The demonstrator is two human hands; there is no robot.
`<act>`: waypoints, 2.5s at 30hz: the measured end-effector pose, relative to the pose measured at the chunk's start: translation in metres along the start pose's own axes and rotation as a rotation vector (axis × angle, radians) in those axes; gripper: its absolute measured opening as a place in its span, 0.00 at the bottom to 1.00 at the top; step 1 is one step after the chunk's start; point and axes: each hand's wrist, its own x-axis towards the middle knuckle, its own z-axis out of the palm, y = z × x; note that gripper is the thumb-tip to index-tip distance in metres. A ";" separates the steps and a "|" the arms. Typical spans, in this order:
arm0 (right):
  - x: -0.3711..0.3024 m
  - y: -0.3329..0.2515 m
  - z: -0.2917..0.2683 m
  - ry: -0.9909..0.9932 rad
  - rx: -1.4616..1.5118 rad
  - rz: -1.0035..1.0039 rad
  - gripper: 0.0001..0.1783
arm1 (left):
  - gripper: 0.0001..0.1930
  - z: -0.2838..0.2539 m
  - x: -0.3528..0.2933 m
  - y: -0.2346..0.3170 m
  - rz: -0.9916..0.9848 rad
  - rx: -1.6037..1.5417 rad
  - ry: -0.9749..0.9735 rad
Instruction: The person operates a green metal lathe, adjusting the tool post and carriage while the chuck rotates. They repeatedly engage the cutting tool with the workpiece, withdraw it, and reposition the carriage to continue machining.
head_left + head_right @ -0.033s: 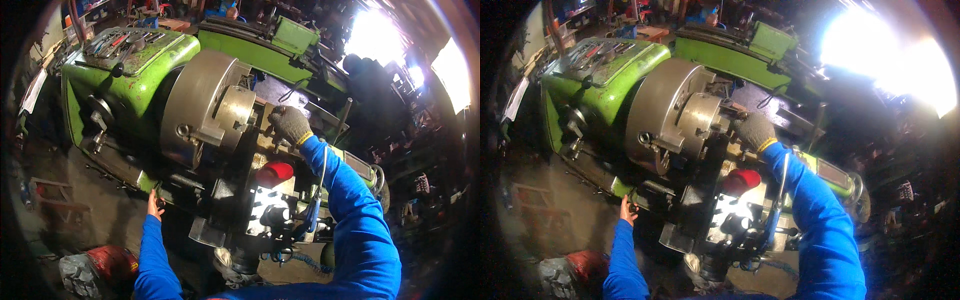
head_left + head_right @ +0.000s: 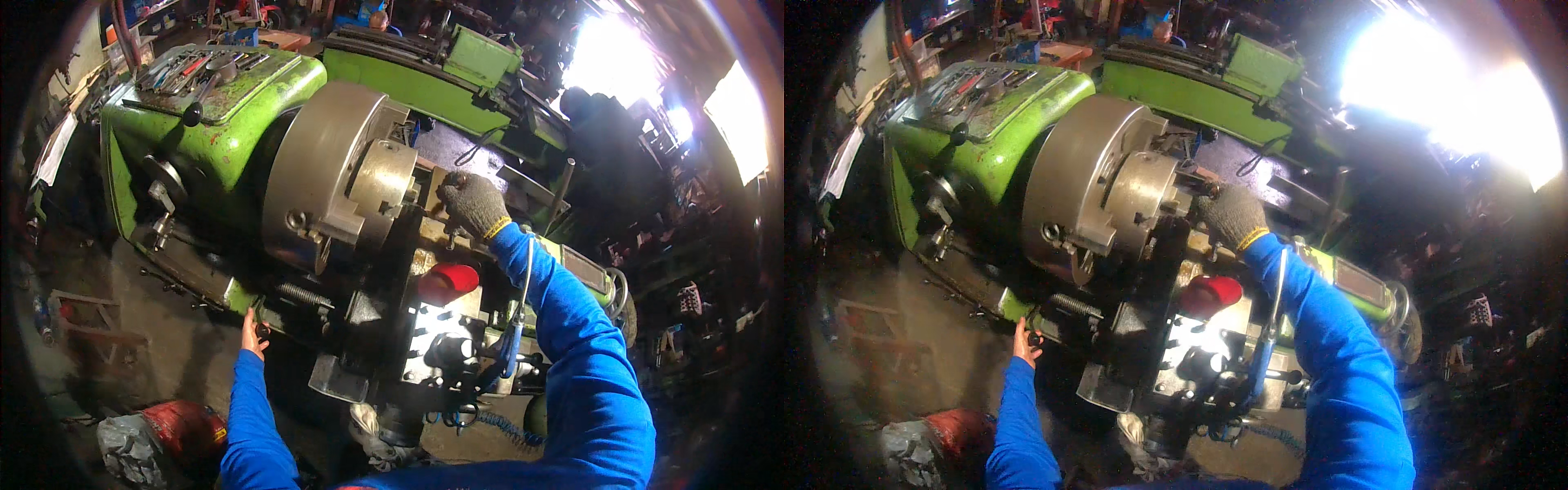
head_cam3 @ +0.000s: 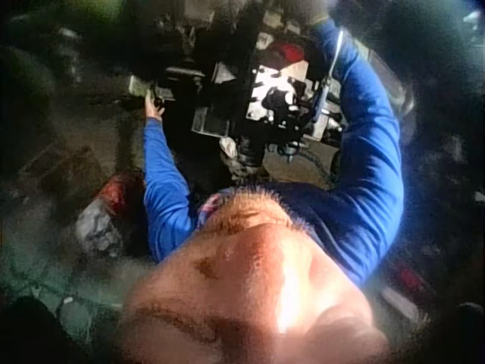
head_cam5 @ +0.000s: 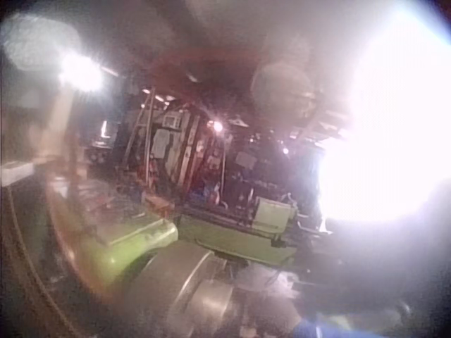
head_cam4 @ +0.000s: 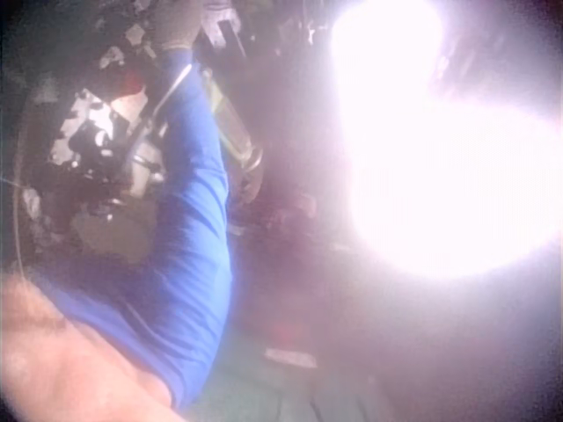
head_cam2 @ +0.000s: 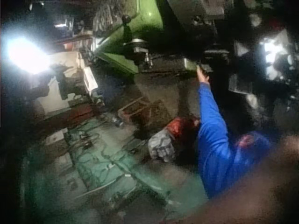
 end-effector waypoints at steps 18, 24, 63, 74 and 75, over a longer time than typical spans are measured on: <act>-0.037 -0.010 -0.006 -0.281 -0.330 -0.485 0.13 | 0.47 0.007 -0.010 0.017 -0.042 -0.141 -0.049; -0.025 -0.022 -0.029 -0.281 0.217 -0.188 0.16 | 0.50 -0.002 -0.001 0.012 -0.056 -0.103 -0.077; 0.111 0.148 -0.028 -0.985 -0.006 -0.124 0.21 | 0.35 -0.193 -0.172 -0.152 -0.039 0.105 0.289; 0.192 0.212 0.118 -0.381 -0.473 -1.474 0.09 | 0.25 -0.269 -0.431 -0.283 -0.057 0.706 0.514; 0.193 0.190 0.110 -0.526 -0.425 -1.452 0.09 | 0.26 -0.262 -0.465 -0.297 -0.035 0.849 0.512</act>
